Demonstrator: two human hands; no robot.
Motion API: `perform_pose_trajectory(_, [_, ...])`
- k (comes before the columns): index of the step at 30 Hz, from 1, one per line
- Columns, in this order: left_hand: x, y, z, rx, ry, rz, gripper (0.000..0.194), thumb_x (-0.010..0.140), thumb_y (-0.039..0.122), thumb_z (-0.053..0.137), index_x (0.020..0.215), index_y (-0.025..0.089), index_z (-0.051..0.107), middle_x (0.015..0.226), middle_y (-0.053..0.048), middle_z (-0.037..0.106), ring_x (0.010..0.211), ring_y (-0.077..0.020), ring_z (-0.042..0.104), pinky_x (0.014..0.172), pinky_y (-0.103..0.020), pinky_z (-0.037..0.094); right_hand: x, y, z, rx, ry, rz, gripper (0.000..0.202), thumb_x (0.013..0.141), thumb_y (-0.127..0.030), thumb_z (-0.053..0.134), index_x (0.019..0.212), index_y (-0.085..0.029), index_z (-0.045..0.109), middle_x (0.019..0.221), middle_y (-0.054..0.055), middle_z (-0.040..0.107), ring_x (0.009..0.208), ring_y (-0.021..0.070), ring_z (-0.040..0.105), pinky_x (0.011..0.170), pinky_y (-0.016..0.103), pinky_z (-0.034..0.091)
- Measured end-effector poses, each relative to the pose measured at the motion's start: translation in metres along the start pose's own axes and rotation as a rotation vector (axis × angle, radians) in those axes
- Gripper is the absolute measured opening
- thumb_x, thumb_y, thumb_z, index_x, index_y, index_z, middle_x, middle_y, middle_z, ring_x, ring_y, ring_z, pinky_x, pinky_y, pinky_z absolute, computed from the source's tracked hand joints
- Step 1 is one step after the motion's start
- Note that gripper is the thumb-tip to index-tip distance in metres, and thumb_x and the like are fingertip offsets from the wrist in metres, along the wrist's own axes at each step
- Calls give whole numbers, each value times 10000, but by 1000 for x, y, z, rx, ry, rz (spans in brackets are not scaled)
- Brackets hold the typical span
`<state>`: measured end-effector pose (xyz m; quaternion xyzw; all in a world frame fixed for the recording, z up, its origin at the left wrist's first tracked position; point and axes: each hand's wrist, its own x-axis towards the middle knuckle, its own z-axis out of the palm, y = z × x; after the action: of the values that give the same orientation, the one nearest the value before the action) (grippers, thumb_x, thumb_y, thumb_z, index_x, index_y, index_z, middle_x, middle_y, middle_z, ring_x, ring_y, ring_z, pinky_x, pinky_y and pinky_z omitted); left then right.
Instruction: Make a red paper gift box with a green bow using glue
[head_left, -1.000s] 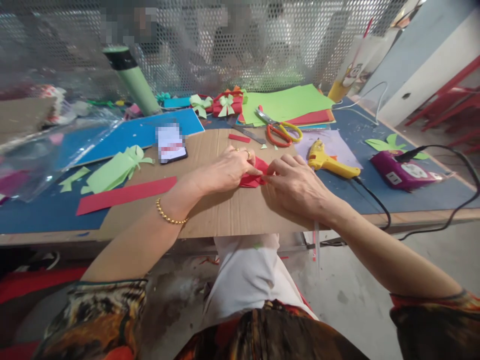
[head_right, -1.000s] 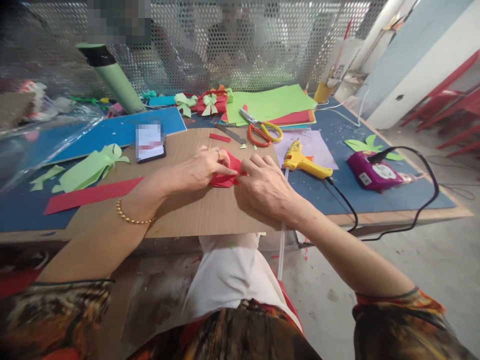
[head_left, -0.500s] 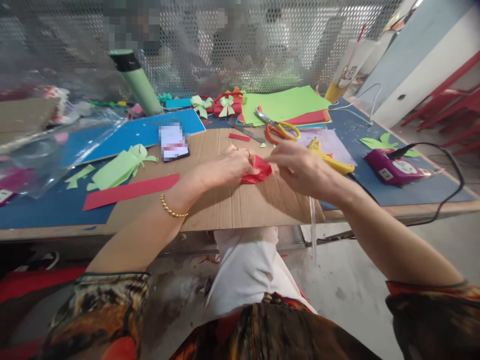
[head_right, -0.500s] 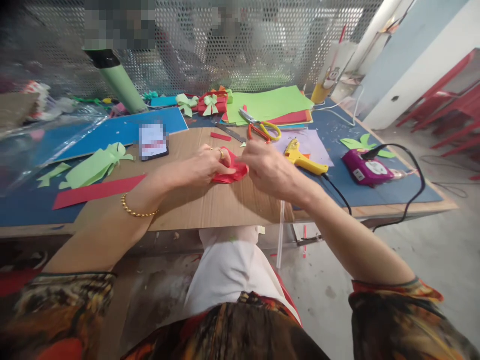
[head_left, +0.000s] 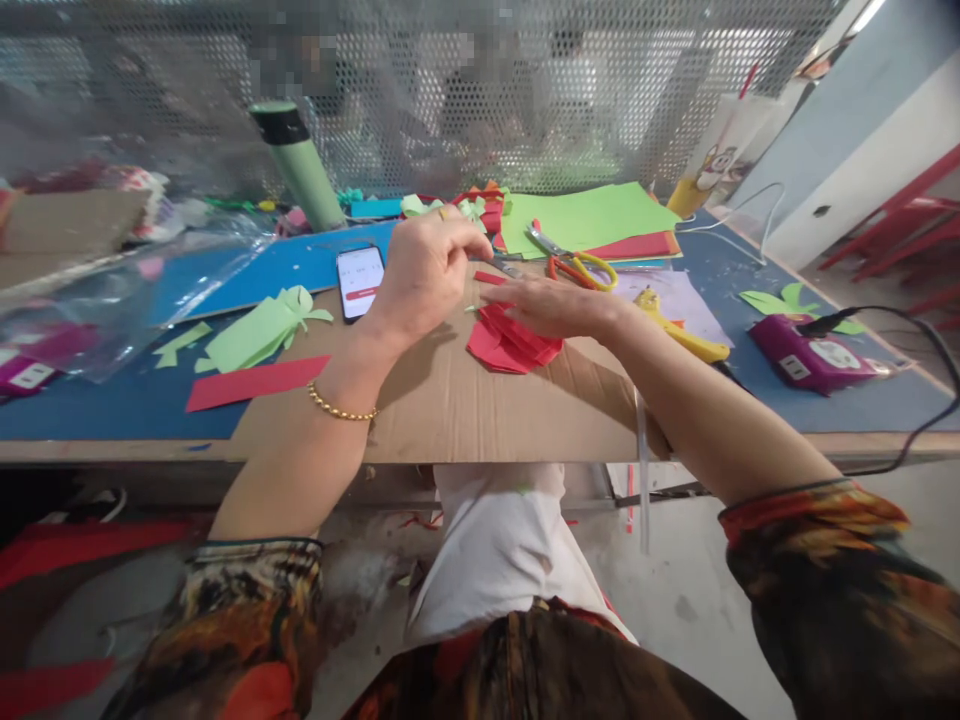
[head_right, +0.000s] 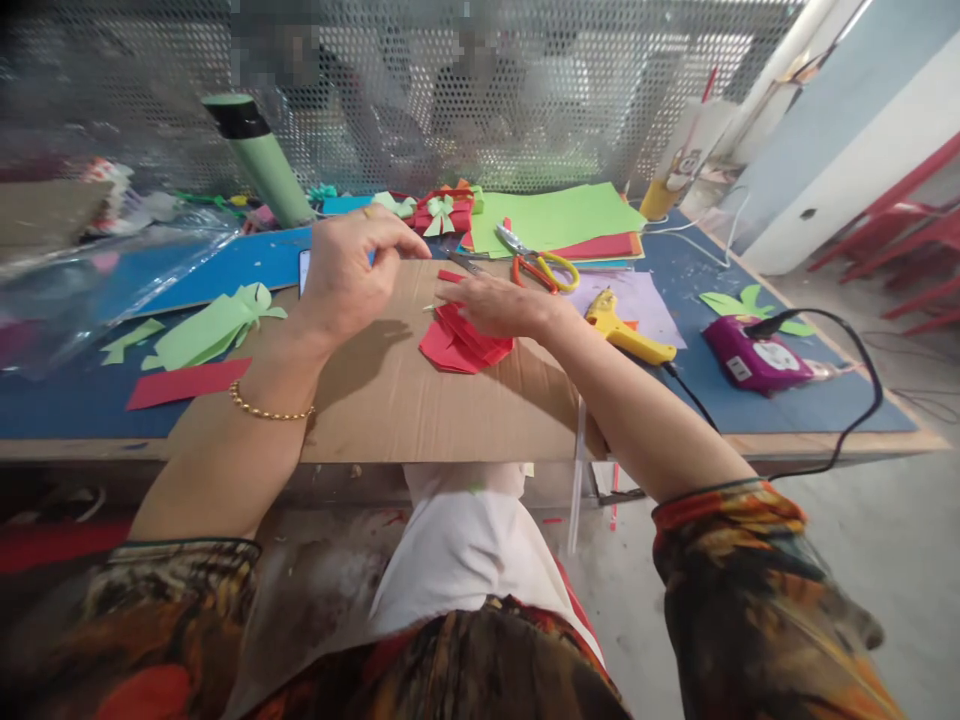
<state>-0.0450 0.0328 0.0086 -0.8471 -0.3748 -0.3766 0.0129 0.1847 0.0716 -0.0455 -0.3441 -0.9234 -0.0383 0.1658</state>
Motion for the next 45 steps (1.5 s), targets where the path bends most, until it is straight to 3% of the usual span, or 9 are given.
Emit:
perform_pose_trajectory(5, [-1, -3, 10, -64, -22, -33, 348, 1045, 189, 494, 1042, 219, 840, 1072, -98, 822, 1111, -261, 752, 1050, -420, 578, -6, -1, -16, 104, -168, 57, 432, 978, -145, 604, 1350, -250, 795, 1279, 103, 760, 1170, 264, 680, 983, 418, 530])
perform_pose_trajectory(13, [2, -3, 12, -295, -11, -150, 257, 995, 188, 598, 951, 208, 851, 977, -90, 830, 1032, -260, 770, 983, -406, 605, -20, -3, -52, 558, -257, 202, 102, 805, -249, 796, 874, -235, 723, 824, 8, 682, 767, 192, 590, 707, 341, 477])
perform_pose_trajectory(16, [6, -7, 10, -421, 42, -233, 202, 990, 199, 639, 1019, 187, 839, 1006, -84, 828, 978, -230, 773, 933, -385, 618, -28, -5, -63, 907, -124, 304, 239, 726, -326, 882, 793, -245, 666, 769, 0, 640, 732, 186, 552, 672, 346, 466])
perform_pose_trajectory(21, [7, -12, 6, -685, 179, -426, 355, 1057, 462, 660, 1294, 213, 747, 1136, -101, 813, 963, -206, 788, 830, -333, 627, -29, -6, -58, 1310, 436, 493, 324, 649, -309, 895, 792, -250, 609, 753, -12, 628, 657, 150, 577, 602, 317, 482])
perform_pose_trajectory(25, [2, -1, 13, -1050, 72, -557, 668, 896, 788, 759, 1192, 189, 743, 1042, -135, 819, 895, -239, 798, 738, -334, 629, -16, -16, -40, 1484, 704, 545, 355, 579, -306, 899, 777, -247, 610, 741, -26, 659, 666, 141, 627, 651, 308, 544])
perform_pose_trajectory(30, [-6, 12, 26, -1176, 94, -633, 646, 584, 540, 1071, 1034, 193, 764, 932, -64, 830, 848, -208, 779, 778, -334, 643, -10, -40, -23, 1548, 674, 488, 377, 601, -375, 939, 811, -251, 652, 783, -9, 728, 723, 170, 679, 769, 358, 602])
perform_pose_trajectory(34, [-7, 8, 26, -1179, 150, -643, 503, 578, 427, 1055, 946, 200, 800, 822, -13, 805, 809, -177, 760, 818, -336, 646, -16, -47, -28, 1451, 615, 491, 460, 625, -464, 995, 844, -241, 658, 794, -13, 727, 716, 154, 661, 730, 323, 573])
perform_pose_trajectory(39, [-8, 10, 25, -1136, 38, -632, 419, 585, 377, 1042, 877, 186, 810, 832, -41, 827, 792, -194, 767, 801, -346, 634, -21, -44, -42, 1320, 591, 425, 575, 657, -694, 992, 948, -250, 774, 903, 21, 785, 835, 196, 707, 773, 345, 607])
perform_pose_trajectory(45, [-10, 19, 26, -1149, -21, -597, 414, 601, 357, 1046, 899, 169, 829, 864, -52, 844, 785, -193, 784, 794, -329, 632, -21, -41, -36, 1306, 583, 495, 467, 591, -582, 1034, 791, -231, 800, 844, 34, 789, 745, 199, 678, 672, 352, 587])
